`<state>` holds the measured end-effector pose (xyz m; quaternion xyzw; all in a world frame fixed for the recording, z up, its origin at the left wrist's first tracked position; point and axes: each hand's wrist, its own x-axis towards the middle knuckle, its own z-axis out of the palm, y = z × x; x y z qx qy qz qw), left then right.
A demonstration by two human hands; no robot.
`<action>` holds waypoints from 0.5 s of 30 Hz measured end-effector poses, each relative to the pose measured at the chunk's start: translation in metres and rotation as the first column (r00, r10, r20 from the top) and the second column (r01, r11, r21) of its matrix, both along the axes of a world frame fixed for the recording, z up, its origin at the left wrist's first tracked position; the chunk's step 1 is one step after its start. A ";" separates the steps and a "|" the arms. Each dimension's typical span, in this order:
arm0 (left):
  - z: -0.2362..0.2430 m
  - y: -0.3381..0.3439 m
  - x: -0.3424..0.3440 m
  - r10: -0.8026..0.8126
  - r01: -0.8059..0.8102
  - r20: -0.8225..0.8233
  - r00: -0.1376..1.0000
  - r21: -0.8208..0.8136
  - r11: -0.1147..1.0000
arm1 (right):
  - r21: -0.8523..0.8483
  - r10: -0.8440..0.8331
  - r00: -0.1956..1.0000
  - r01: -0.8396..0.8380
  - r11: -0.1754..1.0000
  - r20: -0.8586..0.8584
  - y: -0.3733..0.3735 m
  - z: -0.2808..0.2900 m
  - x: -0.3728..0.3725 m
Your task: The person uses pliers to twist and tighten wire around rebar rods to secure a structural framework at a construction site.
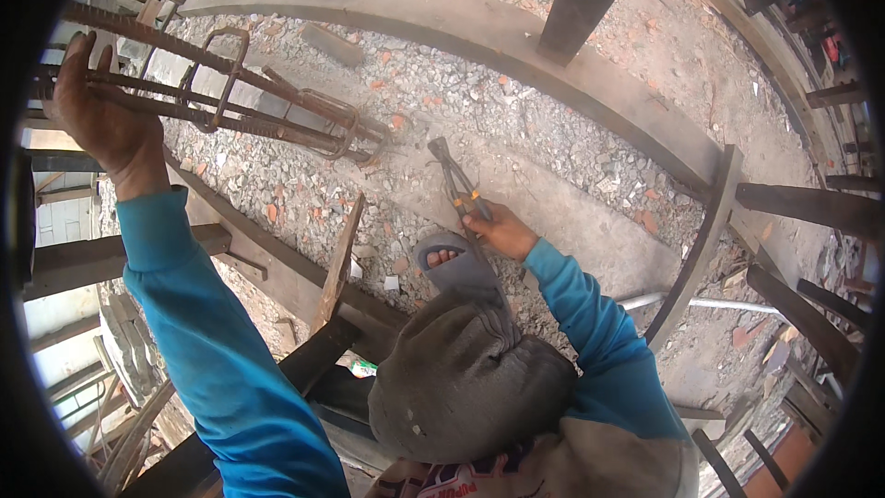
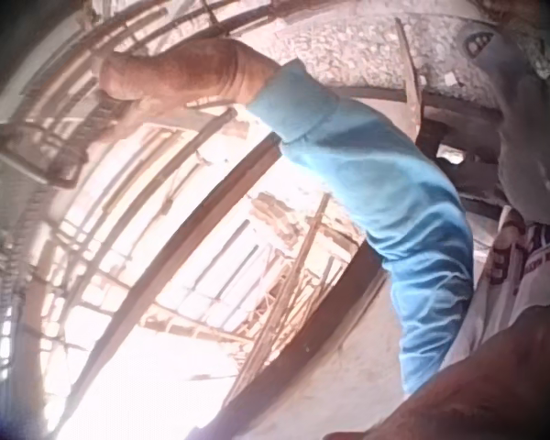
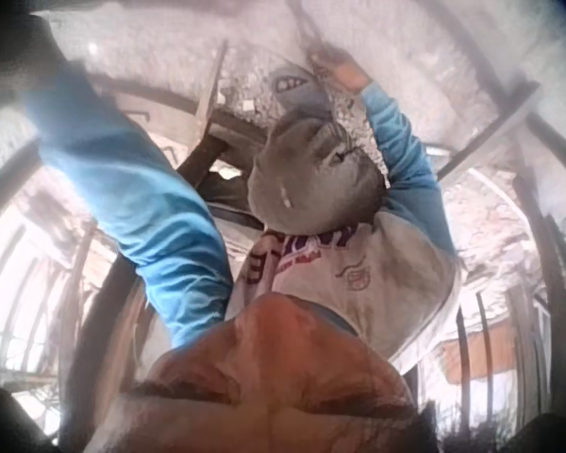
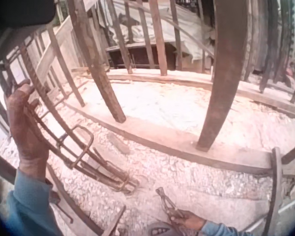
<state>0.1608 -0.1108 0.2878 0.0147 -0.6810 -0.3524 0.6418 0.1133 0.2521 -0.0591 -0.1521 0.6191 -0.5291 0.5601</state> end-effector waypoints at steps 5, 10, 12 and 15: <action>0.005 -0.009 0.022 0.096 -0.084 0.110 0.989 -0.107 0.991 | -0.060 -0.175 0.984 0.176 0.983 0.013 -0.043 -0.018 0.037; 0.023 -0.012 0.030 -0.054 0.068 -0.057 0.997 0.275 0.959 | -0.070 -0.037 0.998 0.040 0.997 0.046 -0.060 0.008 0.041; 0.043 -0.040 0.048 -0.733 0.620 0.217 0.644 0.412 0.667 | -0.036 -0.038 0.982 0.046 0.998 0.184 -0.064 -0.002 0.042; 0.029 0.002 0.017 -0.343 0.345 0.365 0.866 0.063 0.937 | -0.002 -0.152 0.925 0.163 0.987 0.347 -0.083 0.001 0.057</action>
